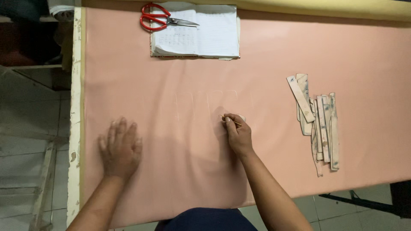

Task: The person traces a small template onto a large sheet of pink fabric using a pencil, then cuts out the traced shapes with scissors. The cut pieces are set aside on the table.

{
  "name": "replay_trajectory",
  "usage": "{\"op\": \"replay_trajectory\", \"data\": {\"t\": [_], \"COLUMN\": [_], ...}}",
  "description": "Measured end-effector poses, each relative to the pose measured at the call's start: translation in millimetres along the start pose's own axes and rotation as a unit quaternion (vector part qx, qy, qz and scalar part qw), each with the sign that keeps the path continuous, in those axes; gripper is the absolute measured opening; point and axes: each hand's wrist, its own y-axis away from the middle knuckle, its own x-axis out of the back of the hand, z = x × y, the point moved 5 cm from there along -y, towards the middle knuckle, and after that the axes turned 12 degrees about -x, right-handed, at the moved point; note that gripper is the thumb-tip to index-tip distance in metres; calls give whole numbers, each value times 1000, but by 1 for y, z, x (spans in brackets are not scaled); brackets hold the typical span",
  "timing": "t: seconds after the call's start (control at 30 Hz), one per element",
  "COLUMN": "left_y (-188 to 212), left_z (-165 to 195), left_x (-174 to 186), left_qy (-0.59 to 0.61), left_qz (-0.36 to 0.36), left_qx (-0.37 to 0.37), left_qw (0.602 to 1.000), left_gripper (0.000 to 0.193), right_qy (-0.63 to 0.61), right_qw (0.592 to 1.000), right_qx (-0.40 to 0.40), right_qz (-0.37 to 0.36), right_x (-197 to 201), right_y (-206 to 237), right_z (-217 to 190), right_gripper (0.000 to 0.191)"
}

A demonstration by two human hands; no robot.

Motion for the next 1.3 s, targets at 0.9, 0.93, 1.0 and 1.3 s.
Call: {"op": "replay_trajectory", "data": {"t": [0.9,0.93,1.0,1.3], "left_y": [2,3,2,-4], "left_z": [-35,-35,-36,-33], "left_x": [13,12,12,9], "left_qy": [-7,-5,-1,-49], "left_qz": [89,88,86,47], "left_qx": [15,15,13,-16], "left_qw": [996,996,996,998], "left_gripper": [30,31,34,50], "right_qy": [-40,-41,-49,-5], "right_qw": [997,997,997,1000], "right_qx": [-49,-57,-55,-29], "right_qz": [37,36,33,0], "right_x": [-1,-2,-3,-30], "right_y": [8,9,10,10], "right_z": [18,18,14,-8], "right_gripper": [19,20,18,21]}}
